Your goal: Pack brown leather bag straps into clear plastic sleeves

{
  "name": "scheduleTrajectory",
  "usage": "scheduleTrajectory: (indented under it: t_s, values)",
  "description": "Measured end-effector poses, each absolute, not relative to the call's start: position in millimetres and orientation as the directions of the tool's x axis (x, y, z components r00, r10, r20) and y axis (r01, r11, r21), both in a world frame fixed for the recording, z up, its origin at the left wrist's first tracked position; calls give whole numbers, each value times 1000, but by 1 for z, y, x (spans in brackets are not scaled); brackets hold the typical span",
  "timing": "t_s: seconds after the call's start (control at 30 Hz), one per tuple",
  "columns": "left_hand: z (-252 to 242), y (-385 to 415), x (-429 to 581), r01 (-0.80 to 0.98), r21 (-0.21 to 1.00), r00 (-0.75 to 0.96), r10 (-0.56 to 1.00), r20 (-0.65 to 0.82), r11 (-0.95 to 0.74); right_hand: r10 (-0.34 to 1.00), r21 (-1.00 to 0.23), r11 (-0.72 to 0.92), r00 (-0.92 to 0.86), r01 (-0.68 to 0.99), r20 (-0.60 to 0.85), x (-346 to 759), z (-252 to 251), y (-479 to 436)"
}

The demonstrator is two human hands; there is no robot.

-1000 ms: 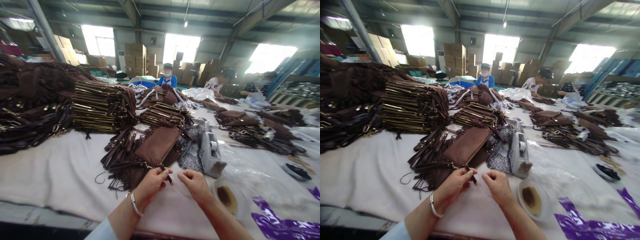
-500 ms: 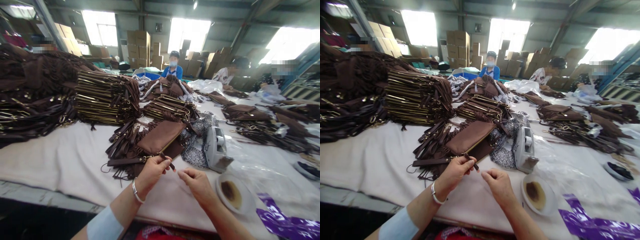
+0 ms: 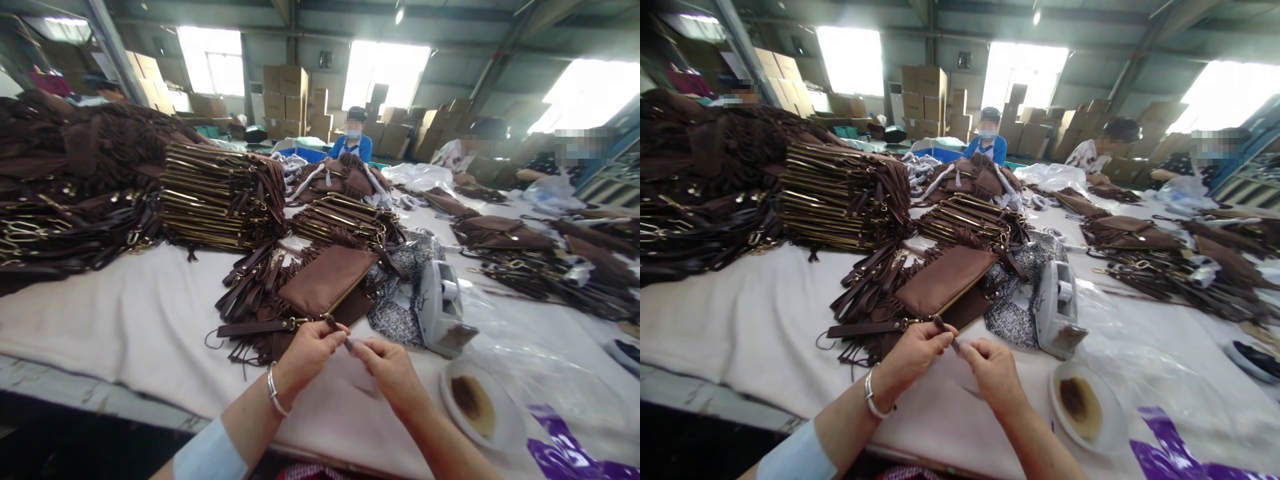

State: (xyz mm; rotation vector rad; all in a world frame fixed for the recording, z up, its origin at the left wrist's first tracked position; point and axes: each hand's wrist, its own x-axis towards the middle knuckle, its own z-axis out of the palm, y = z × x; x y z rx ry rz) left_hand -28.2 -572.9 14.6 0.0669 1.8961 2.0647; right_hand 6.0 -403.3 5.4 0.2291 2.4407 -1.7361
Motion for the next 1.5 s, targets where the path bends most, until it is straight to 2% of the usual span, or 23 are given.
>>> scheduleTrajectory:
  t_s: [0.13, 0.2, 0.27, 0.33, 0.4, 0.43, 0.57, 0.73, 0.9, 1.07, 1.17, 1.33, 1.5]
  values:
    - [11, -570, -26, -295, 943, -931, 270, -246, -157, -15, -939, 299, -984, 167, -180, -5, 5, -416]
    - [11, -570, -20, -375, 887, -914, 267, -305, -271, -32, -945, 280, -982, 168, -184, -8, 6, -420]
    - [12, -571, -14, -507, 741, -859, 331, -391, -440, -48, -945, 238, -969, 223, -241, -7, 6, -421]
    - [15, -571, -9, -611, 518, -788, 394, -473, -599, -72, -937, 187, -947, 296, -314, -2, 7, -419]
    - [19, -570, -8, -616, 362, -743, 363, -563, -699, -99, -924, 164, -926, 347, -365, 5, 8, -416]
    - [20, -569, -9, -591, 342, -734, 310, -605, -731, -112, -919, 159, -919, 360, -379, 8, 8, -414]
    - [23, -559, -15, -530, 441, -736, 134, -664, -724, -141, -912, 154, -905, 380, -400, 16, 7, -405]
    - [20, -557, -16, -408, 638, -840, -5, -543, -653, -114, -909, 272, -928, 315, -356, 9, 13, -404]
    - [9, -560, -13, -375, 771, -895, -14, -445, -515, -116, -929, 315, -963, 195, -242, -2, 25, -419]
    - [5, -559, -11, -325, 905, -933, -67, -355, -276, -75, -892, 425, -976, 155, -206, -12, 23, -430]
    - [7, -559, -10, -348, 905, -932, -7, -361, -245, -103, -923, 332, -965, 195, -241, -16, 18, -433]
    - [9, -569, -6, -332, 887, -943, 151, -298, -320, -178, -929, 21, -913, 371, -368, -18, 12, -438]
    - [5, -577, 8, -432, 857, -900, 201, -387, -281, -197, -904, -18, -888, 428, -416, -16, 7, -439]
